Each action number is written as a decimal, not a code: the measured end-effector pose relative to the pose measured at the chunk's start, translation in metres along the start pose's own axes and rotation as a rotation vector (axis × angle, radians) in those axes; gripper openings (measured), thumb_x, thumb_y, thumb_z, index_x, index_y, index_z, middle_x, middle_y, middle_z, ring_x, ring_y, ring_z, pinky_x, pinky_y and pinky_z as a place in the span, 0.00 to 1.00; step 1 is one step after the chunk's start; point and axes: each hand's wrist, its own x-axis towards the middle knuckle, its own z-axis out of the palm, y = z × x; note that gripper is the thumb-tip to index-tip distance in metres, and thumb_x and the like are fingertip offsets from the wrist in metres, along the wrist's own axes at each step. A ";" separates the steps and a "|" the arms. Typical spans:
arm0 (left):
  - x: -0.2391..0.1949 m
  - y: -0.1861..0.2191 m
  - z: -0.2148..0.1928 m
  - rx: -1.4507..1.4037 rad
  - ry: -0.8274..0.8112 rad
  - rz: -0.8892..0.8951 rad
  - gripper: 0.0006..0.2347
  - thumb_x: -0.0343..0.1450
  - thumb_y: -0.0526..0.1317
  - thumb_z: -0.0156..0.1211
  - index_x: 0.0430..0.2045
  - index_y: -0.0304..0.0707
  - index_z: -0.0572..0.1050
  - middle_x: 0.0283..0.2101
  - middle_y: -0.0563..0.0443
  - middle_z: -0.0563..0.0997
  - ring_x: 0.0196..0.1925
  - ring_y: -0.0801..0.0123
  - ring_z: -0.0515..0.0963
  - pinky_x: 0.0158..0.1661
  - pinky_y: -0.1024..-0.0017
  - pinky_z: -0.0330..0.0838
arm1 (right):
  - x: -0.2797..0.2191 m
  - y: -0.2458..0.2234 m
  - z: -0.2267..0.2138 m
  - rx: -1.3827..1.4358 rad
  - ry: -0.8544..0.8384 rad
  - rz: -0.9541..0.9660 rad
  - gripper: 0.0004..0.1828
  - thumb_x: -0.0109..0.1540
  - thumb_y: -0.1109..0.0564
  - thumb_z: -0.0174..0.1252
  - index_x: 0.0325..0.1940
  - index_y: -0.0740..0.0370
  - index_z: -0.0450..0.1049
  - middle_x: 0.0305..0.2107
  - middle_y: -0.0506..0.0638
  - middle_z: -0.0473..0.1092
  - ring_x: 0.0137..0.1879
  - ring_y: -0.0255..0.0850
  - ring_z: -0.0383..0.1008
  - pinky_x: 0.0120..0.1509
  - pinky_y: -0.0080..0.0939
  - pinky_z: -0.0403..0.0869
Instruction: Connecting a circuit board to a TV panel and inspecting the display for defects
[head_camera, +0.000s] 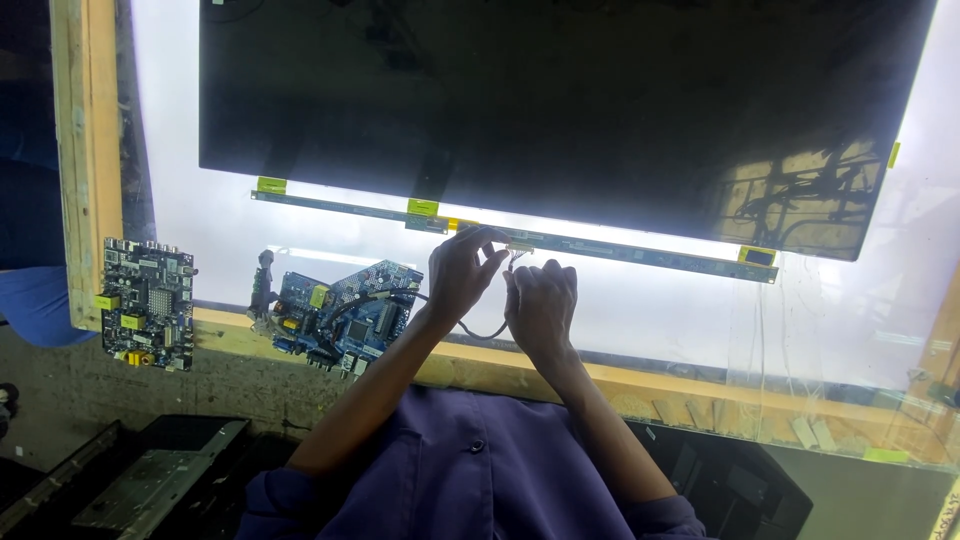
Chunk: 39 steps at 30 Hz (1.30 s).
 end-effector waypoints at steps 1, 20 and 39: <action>0.000 0.000 0.000 0.000 0.001 -0.001 0.05 0.66 0.38 0.66 0.33 0.44 0.79 0.21 0.53 0.78 0.17 0.70 0.74 0.17 0.77 0.67 | 0.000 0.001 0.002 0.000 0.000 -0.001 0.16 0.59 0.55 0.60 0.17 0.57 0.71 0.09 0.45 0.60 0.26 0.40 0.65 0.36 0.40 0.64; 0.001 -0.004 0.003 0.076 0.160 0.213 0.04 0.66 0.39 0.68 0.27 0.42 0.79 0.24 0.54 0.80 0.24 0.70 0.80 0.25 0.75 0.74 | 0.009 0.001 -0.016 0.063 -0.085 0.060 0.17 0.59 0.51 0.61 0.16 0.56 0.71 0.09 0.45 0.63 0.26 0.40 0.67 0.38 0.40 0.65; 0.004 0.019 0.002 0.025 0.087 0.210 0.05 0.71 0.37 0.68 0.27 0.37 0.80 0.19 0.49 0.72 0.19 0.66 0.72 0.25 0.76 0.70 | 0.022 0.062 -0.008 0.271 0.186 -0.092 0.03 0.58 0.57 0.62 0.29 0.52 0.76 0.25 0.42 0.66 0.33 0.38 0.70 0.32 0.37 0.72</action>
